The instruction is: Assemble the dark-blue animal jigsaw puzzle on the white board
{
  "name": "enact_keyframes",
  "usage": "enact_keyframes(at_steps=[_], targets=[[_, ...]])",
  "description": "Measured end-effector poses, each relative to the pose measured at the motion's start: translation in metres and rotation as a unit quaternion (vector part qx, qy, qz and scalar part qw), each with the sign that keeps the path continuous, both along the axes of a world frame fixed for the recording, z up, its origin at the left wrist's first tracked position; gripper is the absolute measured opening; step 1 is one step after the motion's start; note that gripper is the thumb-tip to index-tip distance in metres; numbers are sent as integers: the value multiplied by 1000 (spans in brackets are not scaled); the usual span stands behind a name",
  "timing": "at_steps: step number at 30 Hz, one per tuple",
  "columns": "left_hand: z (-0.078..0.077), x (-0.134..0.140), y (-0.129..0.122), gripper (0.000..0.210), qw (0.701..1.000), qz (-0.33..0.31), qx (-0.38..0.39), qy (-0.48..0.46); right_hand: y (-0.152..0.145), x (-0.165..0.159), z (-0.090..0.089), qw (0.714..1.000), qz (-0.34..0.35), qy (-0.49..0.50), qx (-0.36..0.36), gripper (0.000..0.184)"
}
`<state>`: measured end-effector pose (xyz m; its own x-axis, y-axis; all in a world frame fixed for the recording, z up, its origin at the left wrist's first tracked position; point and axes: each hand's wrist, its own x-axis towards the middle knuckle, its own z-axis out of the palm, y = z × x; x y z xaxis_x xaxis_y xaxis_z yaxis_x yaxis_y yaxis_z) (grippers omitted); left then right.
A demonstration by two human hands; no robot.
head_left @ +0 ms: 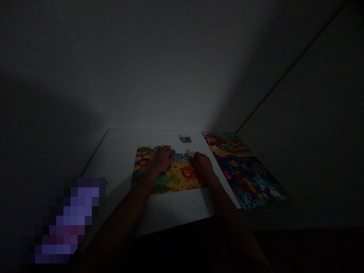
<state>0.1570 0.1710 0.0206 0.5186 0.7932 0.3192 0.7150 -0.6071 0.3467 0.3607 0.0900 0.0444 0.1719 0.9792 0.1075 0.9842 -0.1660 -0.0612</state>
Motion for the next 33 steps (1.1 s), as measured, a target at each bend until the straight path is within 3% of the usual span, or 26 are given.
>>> enact_keyframes(at_steps=[10, 19, 22, 25, 27, 33], targets=[[0, -1, 1, 31, 1000, 0, 0, 4, 2, 1, 0, 1000, -8, 12, 16, 46], [-4, 0, 2, 31, 1000, -5, 7, -5, 3, 9, -1, 989, -30, 142, 12, 37], [-1, -1, -1, 31, 999, -21, 17, 17, 2, 24, -1, 964, 8, 265, 16, 38], [2, -2, -3, 31, 998, -36, 25, 40, -1, 39, -1, 903, 67, 425, -4, 37], [4, -2, -4, 31, 998, -38, 22, 42, -1, 46, -1, 874, 88, 477, -18, 36], [13, 2, -12, 32, 995, -91, 4, 50, 4, 47, -10, 874, 91, 478, 6, 29]])
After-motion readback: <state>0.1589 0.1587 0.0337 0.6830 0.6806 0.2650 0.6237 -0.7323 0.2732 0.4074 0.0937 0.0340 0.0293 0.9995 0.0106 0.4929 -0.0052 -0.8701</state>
